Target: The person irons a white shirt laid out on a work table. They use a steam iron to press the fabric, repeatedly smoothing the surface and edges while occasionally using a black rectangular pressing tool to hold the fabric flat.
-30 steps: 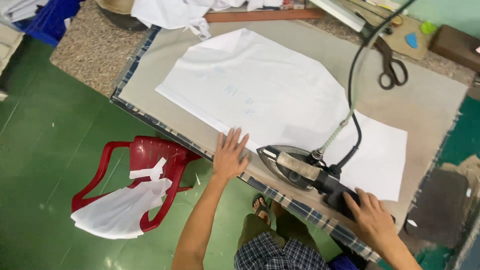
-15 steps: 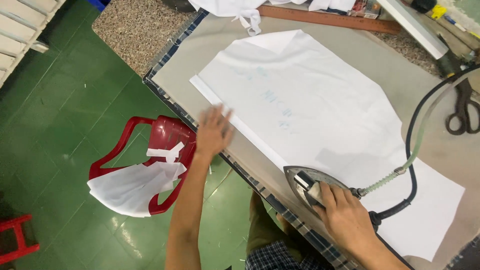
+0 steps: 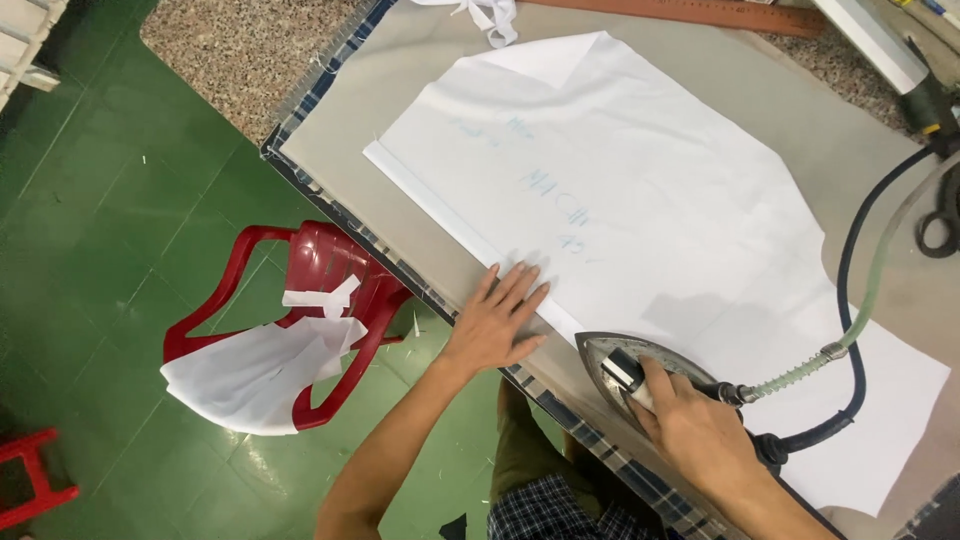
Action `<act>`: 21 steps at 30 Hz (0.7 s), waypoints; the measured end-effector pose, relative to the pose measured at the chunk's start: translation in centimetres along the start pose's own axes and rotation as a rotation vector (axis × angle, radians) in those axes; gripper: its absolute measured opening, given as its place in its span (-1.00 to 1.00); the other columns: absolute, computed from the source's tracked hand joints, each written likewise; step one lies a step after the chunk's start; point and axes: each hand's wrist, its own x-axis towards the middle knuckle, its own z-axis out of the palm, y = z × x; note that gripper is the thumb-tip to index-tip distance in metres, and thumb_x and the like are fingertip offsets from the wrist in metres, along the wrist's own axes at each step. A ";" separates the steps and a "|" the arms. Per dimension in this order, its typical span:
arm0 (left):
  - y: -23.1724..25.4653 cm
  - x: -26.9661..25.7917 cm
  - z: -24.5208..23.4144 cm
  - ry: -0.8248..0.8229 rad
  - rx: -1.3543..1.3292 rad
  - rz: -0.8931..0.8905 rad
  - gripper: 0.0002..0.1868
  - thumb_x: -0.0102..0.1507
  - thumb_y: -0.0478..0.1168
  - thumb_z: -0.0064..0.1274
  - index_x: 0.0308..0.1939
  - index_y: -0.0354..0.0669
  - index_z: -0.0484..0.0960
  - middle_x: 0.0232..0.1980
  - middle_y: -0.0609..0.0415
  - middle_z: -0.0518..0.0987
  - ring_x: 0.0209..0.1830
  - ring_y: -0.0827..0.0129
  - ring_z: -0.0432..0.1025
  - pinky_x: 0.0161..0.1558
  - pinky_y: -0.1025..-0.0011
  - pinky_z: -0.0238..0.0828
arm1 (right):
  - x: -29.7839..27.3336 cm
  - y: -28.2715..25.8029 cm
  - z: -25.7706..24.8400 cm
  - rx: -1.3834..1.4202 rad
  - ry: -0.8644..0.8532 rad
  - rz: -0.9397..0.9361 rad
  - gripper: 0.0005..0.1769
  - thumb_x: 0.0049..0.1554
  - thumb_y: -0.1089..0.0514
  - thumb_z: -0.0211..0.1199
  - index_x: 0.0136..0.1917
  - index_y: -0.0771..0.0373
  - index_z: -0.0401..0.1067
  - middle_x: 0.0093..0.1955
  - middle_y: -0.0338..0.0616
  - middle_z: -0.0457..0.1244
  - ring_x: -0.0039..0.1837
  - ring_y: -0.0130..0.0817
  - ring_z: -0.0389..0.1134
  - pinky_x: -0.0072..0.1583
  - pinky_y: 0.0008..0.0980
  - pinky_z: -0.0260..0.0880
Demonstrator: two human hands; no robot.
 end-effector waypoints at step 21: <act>4.9 0.0 1.9 -0.079 -0.106 -0.019 -0.18 0.40 0.41 -0.46 0.62 0.10 0.09 0.68 -0.06 0.01 0.70 0.05 -0.14 0.62 -0.08 -0.39 | -1.6 1.0 -0.8 -0.028 -0.025 0.065 -0.27 0.27 -0.25 -0.09 0.57 0.10 -0.05 -0.03 -0.02 0.35 -0.28 0.11 0.45 -0.30 0.06 0.50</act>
